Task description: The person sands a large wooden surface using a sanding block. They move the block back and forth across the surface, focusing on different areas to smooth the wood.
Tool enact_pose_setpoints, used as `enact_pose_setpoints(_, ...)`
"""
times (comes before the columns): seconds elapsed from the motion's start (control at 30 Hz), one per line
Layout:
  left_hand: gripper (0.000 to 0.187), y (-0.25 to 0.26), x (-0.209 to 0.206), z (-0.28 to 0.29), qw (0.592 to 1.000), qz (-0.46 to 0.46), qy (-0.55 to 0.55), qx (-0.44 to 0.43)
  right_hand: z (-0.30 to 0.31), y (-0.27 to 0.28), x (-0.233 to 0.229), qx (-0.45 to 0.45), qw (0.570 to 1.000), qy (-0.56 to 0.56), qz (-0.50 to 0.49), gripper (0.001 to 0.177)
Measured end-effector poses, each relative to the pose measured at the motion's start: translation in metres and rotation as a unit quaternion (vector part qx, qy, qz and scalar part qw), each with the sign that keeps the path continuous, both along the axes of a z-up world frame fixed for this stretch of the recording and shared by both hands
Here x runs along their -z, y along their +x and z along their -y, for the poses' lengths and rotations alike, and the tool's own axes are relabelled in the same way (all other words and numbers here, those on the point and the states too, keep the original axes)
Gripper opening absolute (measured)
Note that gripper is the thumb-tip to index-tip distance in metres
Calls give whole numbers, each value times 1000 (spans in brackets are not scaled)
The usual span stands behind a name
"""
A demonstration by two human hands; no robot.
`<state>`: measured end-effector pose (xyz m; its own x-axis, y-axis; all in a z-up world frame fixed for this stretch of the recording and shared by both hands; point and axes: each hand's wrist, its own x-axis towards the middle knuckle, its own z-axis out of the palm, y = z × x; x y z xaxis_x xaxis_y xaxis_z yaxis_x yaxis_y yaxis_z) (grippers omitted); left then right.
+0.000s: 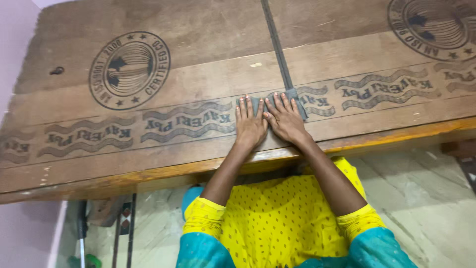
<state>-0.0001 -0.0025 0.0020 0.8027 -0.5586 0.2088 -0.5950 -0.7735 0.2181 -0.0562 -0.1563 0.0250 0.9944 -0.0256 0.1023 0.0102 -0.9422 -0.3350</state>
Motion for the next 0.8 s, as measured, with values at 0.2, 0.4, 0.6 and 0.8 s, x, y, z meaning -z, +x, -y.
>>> enact_pose_setpoints(0.2, 67, 1, -15, -6, 999, -39, 9, 5, 8, -4, -1, 18, 998, -45, -29, 63)
enact_pose_setpoints(0.4, 64, 3, -16, -35, 998, -41, 36, -21, -14, 11, -10, 14, 995, -45, -88, 65)
enact_pose_setpoints(0.6, 64, 13, -19, -100, 994, -54, 70, -71, -79, 27, -7, -23, 997, -39, -63, 68)
enact_pose_setpoints(0.8, 63, 10, -47, -188, 977, -110, 99, -153, -168, 29, -7, -86, 996, 6, -10, 67)
